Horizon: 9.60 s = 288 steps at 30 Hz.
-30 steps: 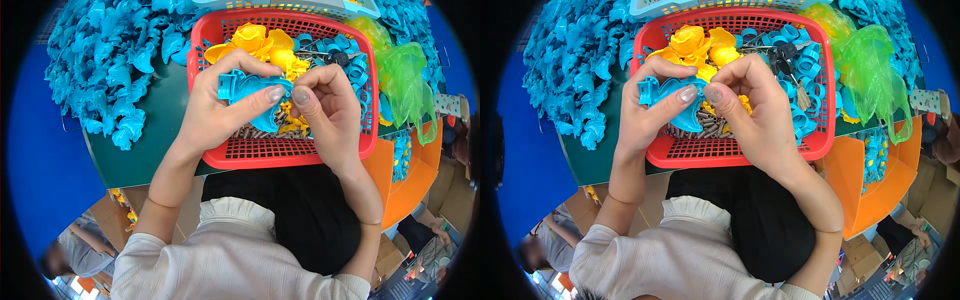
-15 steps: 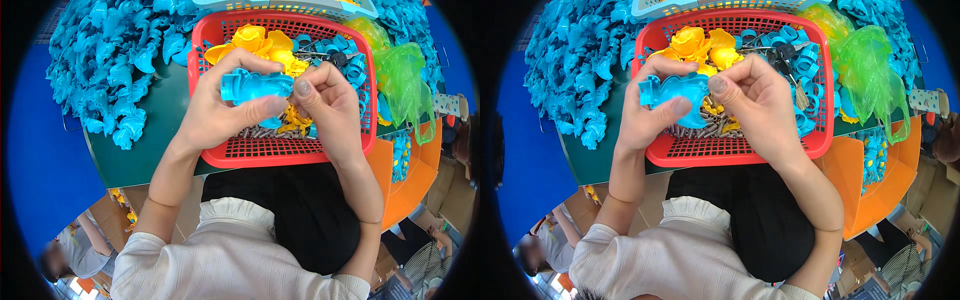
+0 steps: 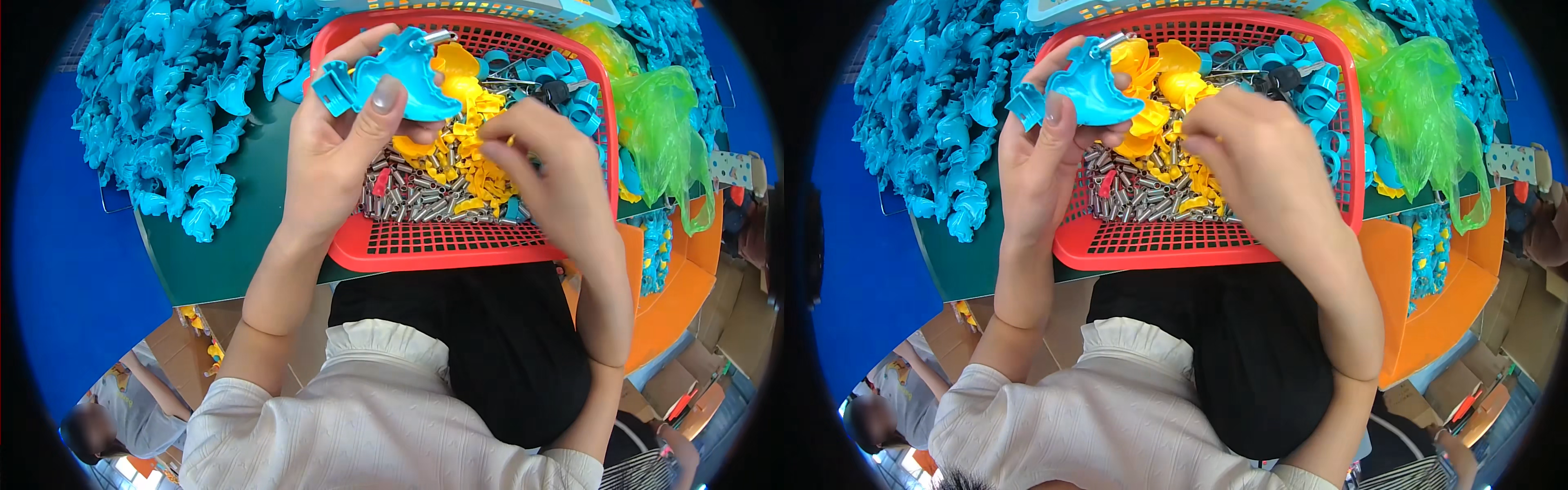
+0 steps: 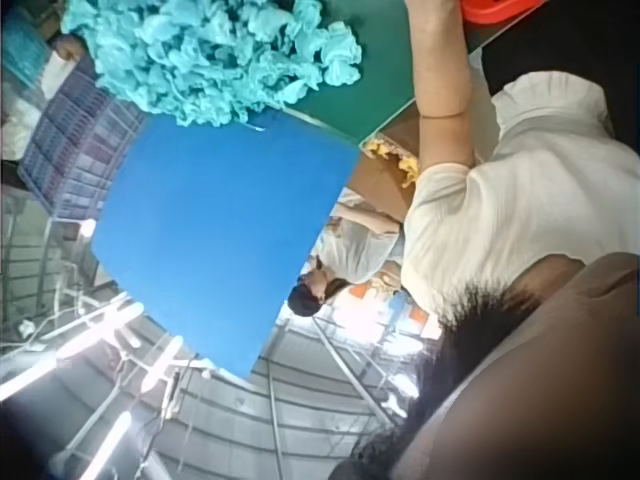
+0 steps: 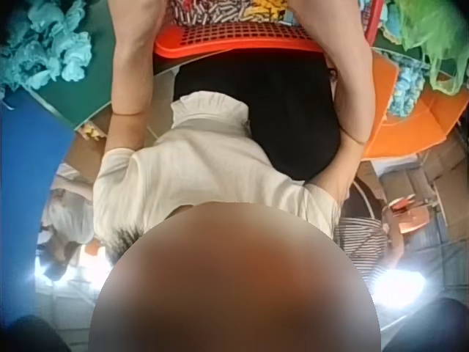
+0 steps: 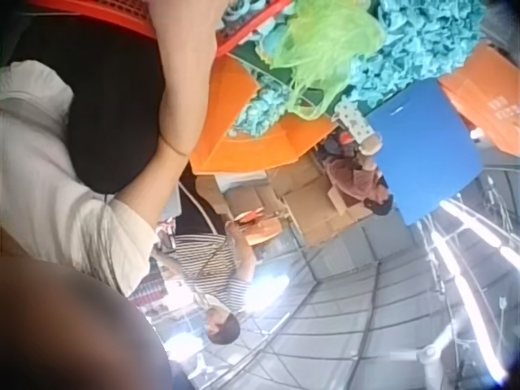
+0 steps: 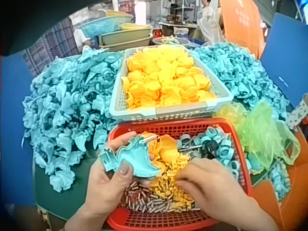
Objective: Assembling plastic toy fish by snapping pieces together.
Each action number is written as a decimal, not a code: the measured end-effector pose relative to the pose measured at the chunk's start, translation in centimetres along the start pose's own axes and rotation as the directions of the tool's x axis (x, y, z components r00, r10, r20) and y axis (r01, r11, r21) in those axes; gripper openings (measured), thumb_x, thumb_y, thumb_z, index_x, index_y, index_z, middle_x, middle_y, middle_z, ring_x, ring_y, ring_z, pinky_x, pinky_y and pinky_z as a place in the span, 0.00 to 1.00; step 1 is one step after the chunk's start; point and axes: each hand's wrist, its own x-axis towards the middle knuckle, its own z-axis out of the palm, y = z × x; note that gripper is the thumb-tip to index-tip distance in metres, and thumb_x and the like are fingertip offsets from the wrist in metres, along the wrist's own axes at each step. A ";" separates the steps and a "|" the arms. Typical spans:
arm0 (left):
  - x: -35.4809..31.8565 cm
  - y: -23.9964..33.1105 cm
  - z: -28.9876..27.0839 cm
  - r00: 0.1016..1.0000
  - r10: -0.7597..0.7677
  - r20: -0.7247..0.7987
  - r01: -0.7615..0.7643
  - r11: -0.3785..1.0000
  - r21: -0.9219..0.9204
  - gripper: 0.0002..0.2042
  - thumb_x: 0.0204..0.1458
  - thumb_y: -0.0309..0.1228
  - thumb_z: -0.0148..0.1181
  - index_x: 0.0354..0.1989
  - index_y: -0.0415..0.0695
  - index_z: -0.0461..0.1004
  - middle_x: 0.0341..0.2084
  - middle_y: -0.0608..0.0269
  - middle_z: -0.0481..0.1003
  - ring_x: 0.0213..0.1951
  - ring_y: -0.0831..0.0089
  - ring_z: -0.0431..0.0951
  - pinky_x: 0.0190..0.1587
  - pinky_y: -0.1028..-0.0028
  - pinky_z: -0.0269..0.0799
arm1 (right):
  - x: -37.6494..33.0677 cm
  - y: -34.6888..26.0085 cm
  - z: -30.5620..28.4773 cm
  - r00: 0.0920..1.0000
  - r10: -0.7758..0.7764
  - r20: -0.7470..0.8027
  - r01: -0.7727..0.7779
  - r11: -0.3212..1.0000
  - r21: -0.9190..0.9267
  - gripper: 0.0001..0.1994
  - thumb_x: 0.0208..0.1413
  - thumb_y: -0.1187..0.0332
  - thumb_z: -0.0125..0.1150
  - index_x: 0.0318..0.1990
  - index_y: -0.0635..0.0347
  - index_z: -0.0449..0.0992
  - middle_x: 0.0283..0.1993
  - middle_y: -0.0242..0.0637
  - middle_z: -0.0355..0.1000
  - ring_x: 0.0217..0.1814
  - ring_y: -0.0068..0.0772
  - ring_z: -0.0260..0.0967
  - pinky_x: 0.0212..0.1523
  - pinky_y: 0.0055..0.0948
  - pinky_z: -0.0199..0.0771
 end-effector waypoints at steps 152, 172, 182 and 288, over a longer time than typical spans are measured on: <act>-0.5 0.7 -0.6 0.994 -0.075 -0.076 0.068 0.994 -0.088 0.17 0.56 0.41 0.48 0.44 0.40 0.64 0.26 0.67 0.71 0.20 0.85 0.69 0.16 0.86 0.63 | -1.7 -9.3 -6.2 0.893 -0.407 0.190 -0.227 -0.046 0.973 0.11 0.49 0.77 0.51 0.25 0.52 0.80 0.21 0.31 0.65 0.14 0.19 0.50 0.17 0.22 0.45; -0.4 1.0 -0.3 0.992 -0.063 -0.110 0.063 0.998 -0.002 0.19 0.58 0.42 0.40 0.46 0.38 0.63 0.26 0.63 0.70 0.17 0.81 0.65 0.17 0.83 0.58 | 2.4 -2.1 0.0 0.988 -0.142 0.057 0.144 0.989 -0.029 0.03 0.47 0.74 0.55 0.30 0.60 0.75 0.31 0.33 0.69 0.34 0.32 0.68 0.33 0.30 0.65; -0.3 0.7 -0.2 0.984 -0.046 -0.170 0.056 0.997 0.055 0.18 0.59 0.42 0.40 0.46 0.38 0.63 0.28 0.63 0.70 0.22 0.81 0.68 0.21 0.83 0.61 | 2.9 0.0 4.7 0.947 -0.297 0.124 0.321 0.880 -0.349 0.06 0.41 0.72 0.59 0.30 0.60 0.73 0.32 0.36 0.67 0.39 0.36 0.66 0.39 0.33 0.61; -0.4 0.6 -0.5 0.961 -0.193 0.200 0.225 0.962 -0.153 0.24 0.48 0.29 0.59 0.51 0.34 0.58 0.42 0.51 0.70 0.42 0.73 0.73 0.41 0.75 0.72 | 7.4 22.6 -15.7 0.641 0.285 -0.712 -0.485 0.870 -0.088 0.21 0.50 0.57 0.59 0.48 0.62 0.71 0.41 0.39 0.73 0.46 0.30 0.69 0.49 0.27 0.64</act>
